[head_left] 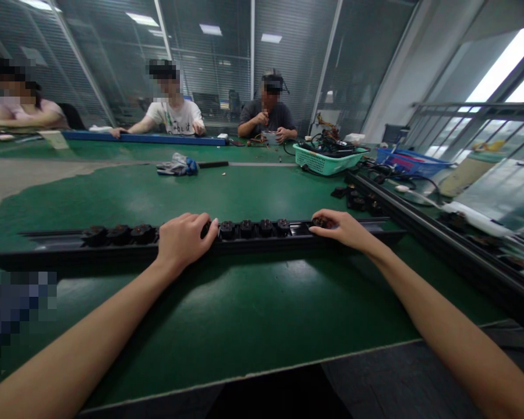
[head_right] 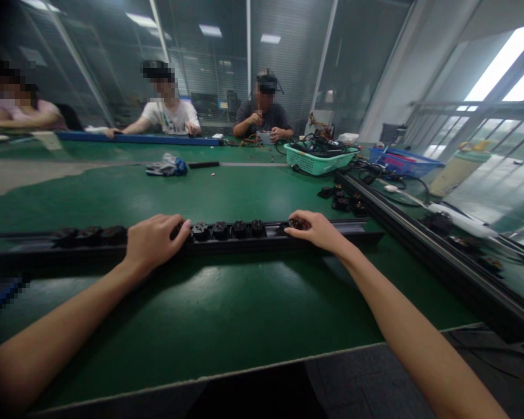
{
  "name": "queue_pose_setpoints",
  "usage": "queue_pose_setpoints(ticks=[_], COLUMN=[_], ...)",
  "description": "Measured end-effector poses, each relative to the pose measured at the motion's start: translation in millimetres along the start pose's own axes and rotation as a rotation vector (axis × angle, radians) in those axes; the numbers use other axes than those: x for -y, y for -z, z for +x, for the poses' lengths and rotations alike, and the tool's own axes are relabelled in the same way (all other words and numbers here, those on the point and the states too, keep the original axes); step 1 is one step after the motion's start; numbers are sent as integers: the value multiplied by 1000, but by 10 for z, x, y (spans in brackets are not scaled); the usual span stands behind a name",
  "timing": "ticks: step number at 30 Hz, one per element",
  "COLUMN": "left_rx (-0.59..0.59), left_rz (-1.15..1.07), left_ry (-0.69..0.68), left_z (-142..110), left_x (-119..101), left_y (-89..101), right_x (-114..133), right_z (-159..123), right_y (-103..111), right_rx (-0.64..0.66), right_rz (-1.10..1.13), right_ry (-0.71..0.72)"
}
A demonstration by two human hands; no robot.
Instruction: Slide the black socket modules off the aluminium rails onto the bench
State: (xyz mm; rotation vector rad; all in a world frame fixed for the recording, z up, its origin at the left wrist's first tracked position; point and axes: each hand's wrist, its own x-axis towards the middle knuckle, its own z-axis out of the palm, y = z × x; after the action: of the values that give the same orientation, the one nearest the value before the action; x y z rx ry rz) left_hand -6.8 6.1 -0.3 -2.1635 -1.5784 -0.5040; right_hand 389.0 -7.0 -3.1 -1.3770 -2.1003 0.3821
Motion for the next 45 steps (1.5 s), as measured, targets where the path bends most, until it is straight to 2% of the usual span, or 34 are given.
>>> queue_pose_setpoints(ticks=[5,14,22,29,38,45], left_rx=[5,1,24,20,17,16], left_rz=[18,21,-12,12,0,2], left_ry=[-2,-2,18,10,7,6], left_z=[-1,-2,-1,6,-2,0], left_x=[2,3,-6,-7,-4,-9], left_y=[0,2,14,12,15,18], right_x=[-20,-3,-63,-49,-101,-105], right_z=[-1,-5,-15,-10,-22,-20], right_y=[42,-9,10,-3,97,54], right_rx=[29,-24,6,-20,27,14], right_rz=[-5,-2,9,2,8,42], right_ry=[-27,-12,-22,-17,-51,-56])
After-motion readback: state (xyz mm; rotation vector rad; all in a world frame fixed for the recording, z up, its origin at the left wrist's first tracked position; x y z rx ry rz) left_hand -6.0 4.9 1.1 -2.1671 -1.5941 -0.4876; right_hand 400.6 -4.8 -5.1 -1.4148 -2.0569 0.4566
